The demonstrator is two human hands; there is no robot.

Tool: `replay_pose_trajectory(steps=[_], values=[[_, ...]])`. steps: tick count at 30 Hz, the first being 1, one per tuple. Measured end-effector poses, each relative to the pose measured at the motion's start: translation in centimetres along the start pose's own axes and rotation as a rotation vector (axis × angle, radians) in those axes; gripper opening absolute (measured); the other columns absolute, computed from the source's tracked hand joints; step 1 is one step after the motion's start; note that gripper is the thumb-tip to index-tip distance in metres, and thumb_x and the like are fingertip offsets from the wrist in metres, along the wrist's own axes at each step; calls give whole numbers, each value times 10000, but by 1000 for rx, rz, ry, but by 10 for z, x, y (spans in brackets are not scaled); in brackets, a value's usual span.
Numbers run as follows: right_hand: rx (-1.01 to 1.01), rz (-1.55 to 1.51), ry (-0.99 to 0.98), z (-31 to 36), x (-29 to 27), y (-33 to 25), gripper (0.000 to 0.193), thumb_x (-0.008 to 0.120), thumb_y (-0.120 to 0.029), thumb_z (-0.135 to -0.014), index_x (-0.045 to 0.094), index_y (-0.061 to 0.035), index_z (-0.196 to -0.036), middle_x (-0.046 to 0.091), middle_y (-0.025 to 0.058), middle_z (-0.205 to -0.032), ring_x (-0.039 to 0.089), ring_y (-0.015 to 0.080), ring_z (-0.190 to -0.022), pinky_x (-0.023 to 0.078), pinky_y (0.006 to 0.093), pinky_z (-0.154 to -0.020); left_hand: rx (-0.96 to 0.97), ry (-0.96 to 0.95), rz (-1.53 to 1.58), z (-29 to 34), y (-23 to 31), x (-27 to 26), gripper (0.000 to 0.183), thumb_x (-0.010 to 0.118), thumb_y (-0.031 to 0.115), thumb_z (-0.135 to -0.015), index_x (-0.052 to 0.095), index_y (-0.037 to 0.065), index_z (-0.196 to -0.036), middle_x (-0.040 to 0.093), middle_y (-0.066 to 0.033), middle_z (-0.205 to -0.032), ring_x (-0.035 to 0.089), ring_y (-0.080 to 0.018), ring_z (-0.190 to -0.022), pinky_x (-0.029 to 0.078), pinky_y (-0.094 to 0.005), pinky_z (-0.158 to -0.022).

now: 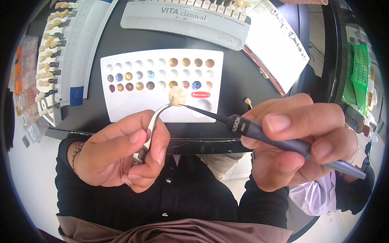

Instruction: The person uses a fine brush to apply colored pigments to a small artificial tooth held in tweezers. They repeatedly dip the brush into a palette of dental stains and carefully paint the surface of the tooth, rotating it to cover different areas.

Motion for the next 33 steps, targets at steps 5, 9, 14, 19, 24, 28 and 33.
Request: replay_pose_trajectory(steps=[5, 9, 14, 19, 24, 28, 33], values=[[7, -24, 9, 1, 1, 2, 176, 518, -120, -795, 369, -63, -869, 475, 120, -826, 425, 98, -556, 366, 172, -455, -1, 13, 7, 0, 0, -1, 263, 250, 262, -901, 361, 24, -894, 341, -35, -583, 267, -74, -435, 245, -203, -397], [-1, -12, 27, 1, -2, 0, 179, 521, -117, -792, 365, -62, -859, 475, 123, -820, 427, 101, -556, 371, 169, -458, -4, 11, 14, 0, 0, -1, 259, 245, 255, -902, 359, 23, -896, 341, -37, -583, 267, -75, -433, 244, -203, -397], [6, -35, 32, 1, -2, 0, 174, 518, -110, -791, 362, -61, -852, 474, 126, -820, 428, 102, -562, 375, 165, -463, -20, 20, 21, 1, -1, 0, 256, 247, 254, -902, 359, 24, -896, 341, -38, -584, 263, -76, -429, 242, -204, -395], [4, -33, 40, 2, -3, 0, 177, 517, -114, -793, 360, -63, -855, 469, 126, -832, 426, 99, -578, 369, 165, -455, -20, 13, 25, 1, -1, 0, 255, 251, 257, -901, 358, 26, -894, 340, -36, -585, 262, -76, -429, 239, -203, -393], [-5, -54, 1, 1, 0, 1, 180, 515, -122, -797, 354, -69, -858, 467, 122, -837, 416, 97, -575, 354, 162, -442, -29, 14, 33, 0, -3, -1, 257, 256, 260, -902, 359, 24, -893, 341, -33, -585, 266, -76, -431, 240, -202, -393], [11, -36, -5, 1, 2, 3, 177, 514, -115, -798, 352, -76, -857, 462, 113, -825, 409, 99, -570, 346, 164, -437, -21, 4, 27, 0, -2, -1, 256, 259, 258, -902, 360, 22, -894, 341, -35, -586, 268, -74, -435, 240, -200, -393], [21, -8, 56, 4, -3, 0, 187, 520, -117, -795, 348, -83, -862, 456, 98, -815, 403, 97, -569, 337, 169, -444, -28, 1, 24, 1, -2, 0, 254, 263, 258, -901, 360, 23, -893, 340, -38, -586, 265, -72, -439, 238, -199, -392]])
Point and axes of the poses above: each hand's wrist, its own z-axis away from the middle knuckle, its own x-axis out of the palm, y = z × x, the point moved 9 cm from there along -z, towards the middle knuckle
